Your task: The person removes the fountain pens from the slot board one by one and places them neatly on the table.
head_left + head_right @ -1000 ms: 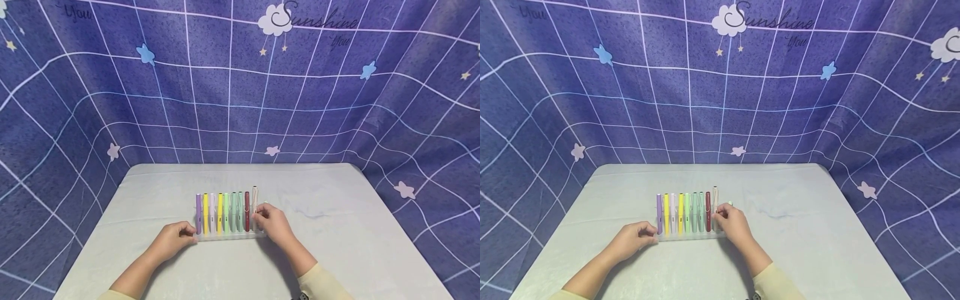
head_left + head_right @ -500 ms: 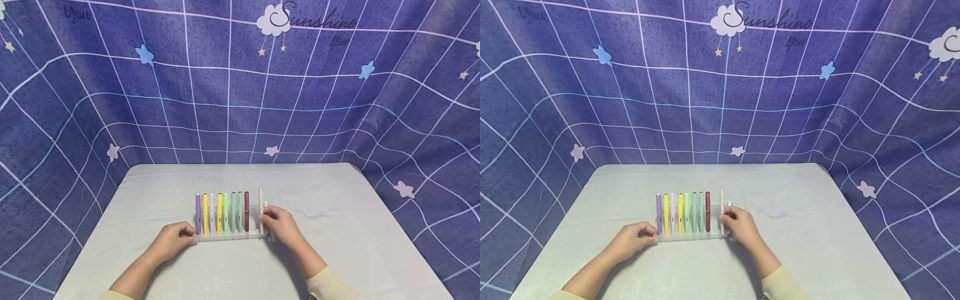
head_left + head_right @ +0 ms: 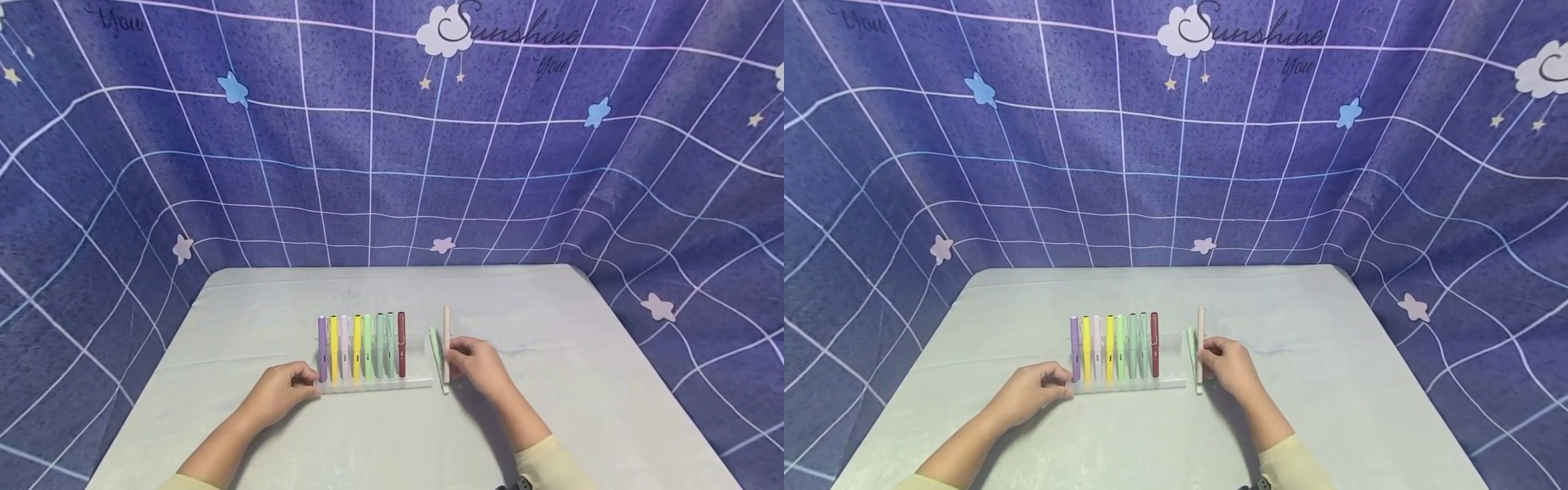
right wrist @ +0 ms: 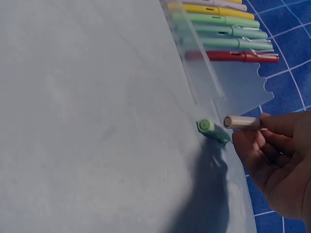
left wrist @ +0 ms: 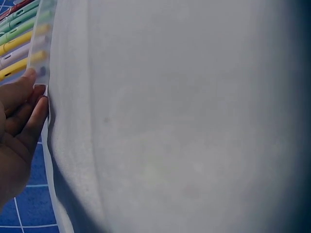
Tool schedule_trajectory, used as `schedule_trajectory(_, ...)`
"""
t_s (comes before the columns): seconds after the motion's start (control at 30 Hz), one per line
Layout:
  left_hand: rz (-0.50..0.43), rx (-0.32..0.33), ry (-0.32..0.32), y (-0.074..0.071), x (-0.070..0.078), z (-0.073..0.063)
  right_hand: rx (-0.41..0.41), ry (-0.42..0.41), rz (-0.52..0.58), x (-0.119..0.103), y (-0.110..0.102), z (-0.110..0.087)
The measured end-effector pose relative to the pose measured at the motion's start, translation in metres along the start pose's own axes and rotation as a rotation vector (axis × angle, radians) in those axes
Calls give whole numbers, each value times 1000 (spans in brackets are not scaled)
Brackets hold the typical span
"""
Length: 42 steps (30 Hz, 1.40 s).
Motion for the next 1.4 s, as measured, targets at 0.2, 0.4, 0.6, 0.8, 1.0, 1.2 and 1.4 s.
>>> schedule_trajectory(0.2,4,0,0,0,1,0,15,33,-57,11,-3,5)
schedule_trajectory(0.4,3,-1,-5,0,0,0,-59,77,-9,23,7,7)
schedule_trajectory(0.6,10,4,-10,2,-3,0,-71,110,-42,26,14,5)
schedule_trajectory(0.8,15,10,-11,2,-4,0,-47,124,-105,26,15,5)
schedule_trajectory(1.0,8,2,-11,1,-3,1,-36,111,-134,25,15,4)
schedule_trajectory(1.2,10,10,-3,-1,-1,0,-39,94,-137,24,15,5)
schedule_trajectory(1.4,12,9,-4,-1,-1,0,-30,103,-149,26,14,6)
Point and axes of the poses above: each hand's wrist, its own z-axis towards the middle knuckle, its own y-axis out of the palm, x = y × z, the point moved 10 cm from there along z, towards the middle knuckle, and after that the axes turned 14 degrees about y, right-handed, at the moved point
